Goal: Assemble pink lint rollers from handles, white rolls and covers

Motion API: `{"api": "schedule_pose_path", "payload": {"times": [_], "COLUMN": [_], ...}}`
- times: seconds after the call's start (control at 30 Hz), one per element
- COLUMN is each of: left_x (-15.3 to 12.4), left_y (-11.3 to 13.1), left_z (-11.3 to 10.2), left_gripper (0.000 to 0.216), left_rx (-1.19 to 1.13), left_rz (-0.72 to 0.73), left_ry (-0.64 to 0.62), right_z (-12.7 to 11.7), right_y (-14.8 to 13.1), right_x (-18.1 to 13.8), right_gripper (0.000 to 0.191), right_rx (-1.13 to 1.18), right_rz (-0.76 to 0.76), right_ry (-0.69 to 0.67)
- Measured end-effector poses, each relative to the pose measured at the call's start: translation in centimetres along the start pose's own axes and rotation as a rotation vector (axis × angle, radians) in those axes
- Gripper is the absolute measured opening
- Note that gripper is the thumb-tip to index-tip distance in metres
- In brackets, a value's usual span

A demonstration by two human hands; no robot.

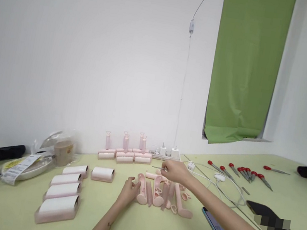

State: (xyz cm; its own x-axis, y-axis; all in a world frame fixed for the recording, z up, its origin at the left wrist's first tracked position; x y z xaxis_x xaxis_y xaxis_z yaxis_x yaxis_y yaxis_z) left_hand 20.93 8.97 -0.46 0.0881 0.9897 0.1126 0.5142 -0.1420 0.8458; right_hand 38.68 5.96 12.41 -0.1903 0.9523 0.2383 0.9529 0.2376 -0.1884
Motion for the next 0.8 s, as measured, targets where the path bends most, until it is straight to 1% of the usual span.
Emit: {"api": "schedule_pose_path", "payload": {"times": [0.07,0.13,0.2,0.27,0.33,0.4,0.47,0.5,0.6,0.7,0.73,0.8], "left_x": [-0.2,-0.8,-1.6,-2.4,-2.9,-3.1,-3.0,-2.9,-3.1,-4.0,-4.5,-5.7], "left_y": [0.1,0.1,0.2,0.4,0.6,0.7,0.6,0.5,0.0,-0.2,-0.2,-0.4], "left_z": [1.0,1.5,1.6,1.6,1.6,1.7,1.8,1.7,0.5,-1.8,-2.8,-4.8], "left_gripper": [0.042,0.042,0.045,0.048,0.049,0.048,0.047,0.047,0.042,0.037,0.040,0.058], "left_rx": [-0.029,-0.051,-0.060,-0.051,-0.033,-0.028,-0.055,-0.077,-0.167,-0.239,-0.253,-0.273], "left_rz": [0.033,0.064,0.081,0.101,0.125,0.125,0.104,0.090,0.049,0.035,0.051,0.091], "left_ry": [-0.016,-0.018,0.003,0.034,0.052,0.057,0.077,0.101,0.211,0.305,0.329,0.350], "right_z": [-0.1,0.5,2.0,4.0,6.0,7.3,7.7,7.6,5.8,3.2,2.5,1.9], "right_y": [-0.2,-0.6,-1.2,-2.1,-3.0,-3.6,-3.8,-3.8,-3.8,-4.8,-5.3,-6.5], "right_x": [2.7,6.0,9.2,11.9,13.7,14.6,14.7,14.5,12.9,9.7,8.3,5.2], "right_gripper": [0.015,0.022,0.030,0.030,0.028,0.027,0.028,0.028,0.033,0.035,0.035,0.038], "right_rx": [0.040,0.083,0.130,0.171,0.205,0.230,0.243,0.246,0.250,0.265,0.272,0.289], "right_rz": [0.042,0.099,0.152,0.191,0.224,0.252,0.274,0.278,0.247,0.156,0.123,0.059], "right_ry": [0.028,0.051,0.039,0.008,-0.006,0.017,0.068,0.100,0.202,0.288,0.308,0.325]}}
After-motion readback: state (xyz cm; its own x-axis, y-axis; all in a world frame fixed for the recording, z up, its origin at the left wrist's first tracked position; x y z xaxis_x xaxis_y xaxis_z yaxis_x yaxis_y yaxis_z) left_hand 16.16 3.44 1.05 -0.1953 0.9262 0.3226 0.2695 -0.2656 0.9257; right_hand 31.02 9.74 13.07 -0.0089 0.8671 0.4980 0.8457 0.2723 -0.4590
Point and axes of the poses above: each hand's wrist, its own x-axis towards the middle knuckle, its own z-axis out of the palm, y = z × x, the point moved 5 cm from there along x, towards the middle knuckle, and after that the axes turned 3 degrees about -y, right-handed, at the moved point
